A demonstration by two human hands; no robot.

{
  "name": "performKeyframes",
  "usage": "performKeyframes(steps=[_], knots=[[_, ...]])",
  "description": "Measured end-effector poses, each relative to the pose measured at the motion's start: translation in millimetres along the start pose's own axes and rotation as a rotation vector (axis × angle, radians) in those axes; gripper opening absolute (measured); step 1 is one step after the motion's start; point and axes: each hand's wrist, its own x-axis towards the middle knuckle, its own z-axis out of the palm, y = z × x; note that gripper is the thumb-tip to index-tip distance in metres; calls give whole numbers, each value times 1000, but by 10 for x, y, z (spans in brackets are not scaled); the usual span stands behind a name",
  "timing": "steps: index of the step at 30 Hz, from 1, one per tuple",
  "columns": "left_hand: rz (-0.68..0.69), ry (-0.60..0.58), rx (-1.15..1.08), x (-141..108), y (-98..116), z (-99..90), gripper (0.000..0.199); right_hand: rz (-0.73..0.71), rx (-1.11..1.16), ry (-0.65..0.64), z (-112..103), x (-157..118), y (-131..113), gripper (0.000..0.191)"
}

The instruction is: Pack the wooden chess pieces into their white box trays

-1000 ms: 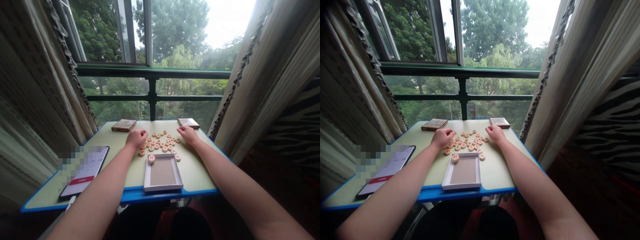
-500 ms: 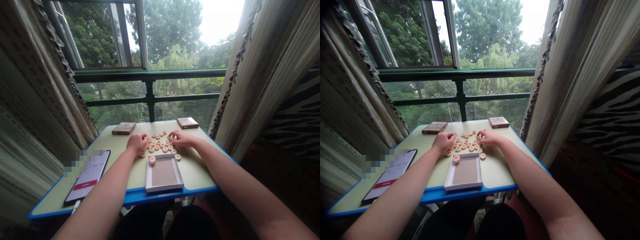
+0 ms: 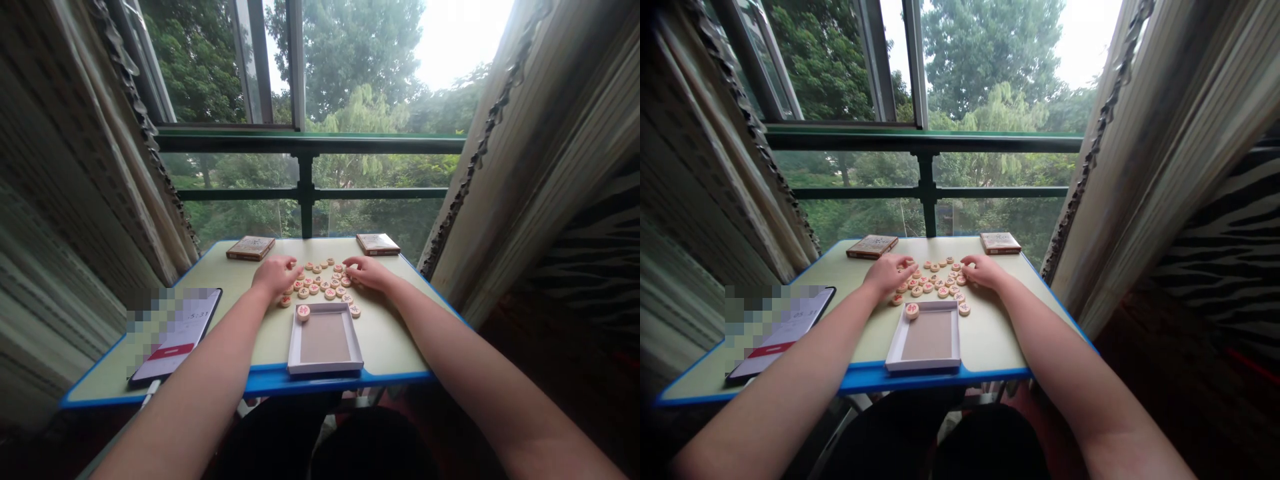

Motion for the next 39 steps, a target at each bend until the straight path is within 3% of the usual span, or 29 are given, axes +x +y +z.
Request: performKeyframes(steps=[4,8,11,17,20,31,35,39], knots=[[147,-66,-2,15,37,54,50,-157,46,-18,83,37,1,27],[122,-122,17,22,99,102,53,-135,51,27,118,50,-4,24],[44,-106,-65,51,56,112,52,-109,41,54,117,41,-5,22],[-401,251,-340,135,-335,69,40,-102,67,44,101,22,1,24],[-526,232,-498,151,-475,96,39,-113,83,17,79,20,9,23],[-637,262,-852,244,-482,186,39,-52,21,-123,-27,-10,-17,43],[-643,260,-869,238,-472,186,35,-24,-8,-156,-64,-30,-52,49],[-625,251,-810,206,-445,183,33,-90,-142,-160,-195,-116,-186,40]])
